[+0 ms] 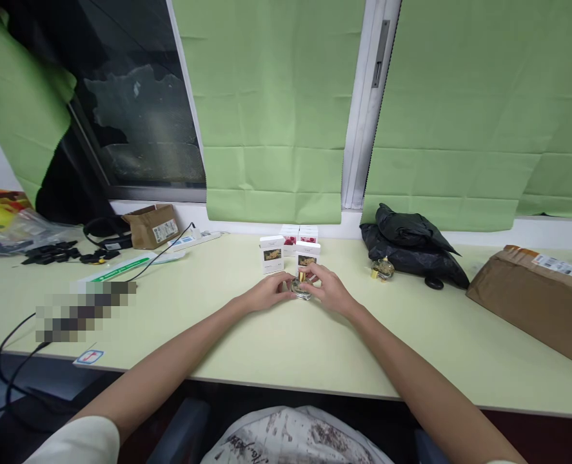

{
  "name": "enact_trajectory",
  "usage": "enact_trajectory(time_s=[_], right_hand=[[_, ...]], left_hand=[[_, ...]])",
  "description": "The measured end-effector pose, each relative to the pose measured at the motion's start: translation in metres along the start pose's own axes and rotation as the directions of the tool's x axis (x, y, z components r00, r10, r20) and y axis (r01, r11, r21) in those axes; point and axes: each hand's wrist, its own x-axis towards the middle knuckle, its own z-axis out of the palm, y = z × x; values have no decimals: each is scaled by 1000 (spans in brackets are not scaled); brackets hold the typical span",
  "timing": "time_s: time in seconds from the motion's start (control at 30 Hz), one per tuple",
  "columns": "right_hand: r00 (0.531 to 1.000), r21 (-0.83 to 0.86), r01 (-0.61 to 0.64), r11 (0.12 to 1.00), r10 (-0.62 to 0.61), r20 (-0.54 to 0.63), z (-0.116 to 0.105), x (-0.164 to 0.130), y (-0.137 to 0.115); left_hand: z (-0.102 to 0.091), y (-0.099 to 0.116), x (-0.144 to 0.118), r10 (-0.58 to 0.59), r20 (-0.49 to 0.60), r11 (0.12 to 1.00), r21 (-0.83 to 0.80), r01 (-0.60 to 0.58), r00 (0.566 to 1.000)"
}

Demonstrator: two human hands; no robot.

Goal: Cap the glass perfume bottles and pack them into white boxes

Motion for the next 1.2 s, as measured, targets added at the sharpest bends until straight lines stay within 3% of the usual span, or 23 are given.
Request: enact_trajectory(time_s=[0.23,0.67,1.2], right_hand=[[998,-190,67,979,-67,4,3,-5,-5],[989,-310,138,941,-147,-7,3,-4,-6],[993,-284,93,954,-111,-47,9,-10,-13]], left_hand=[[-2,3,-1,-43,3,998,-46,43,999],[0,1,-1,-69,-20,997,-47,68,997],[1,3,-4,-70,-32,995,-72,68,997]])
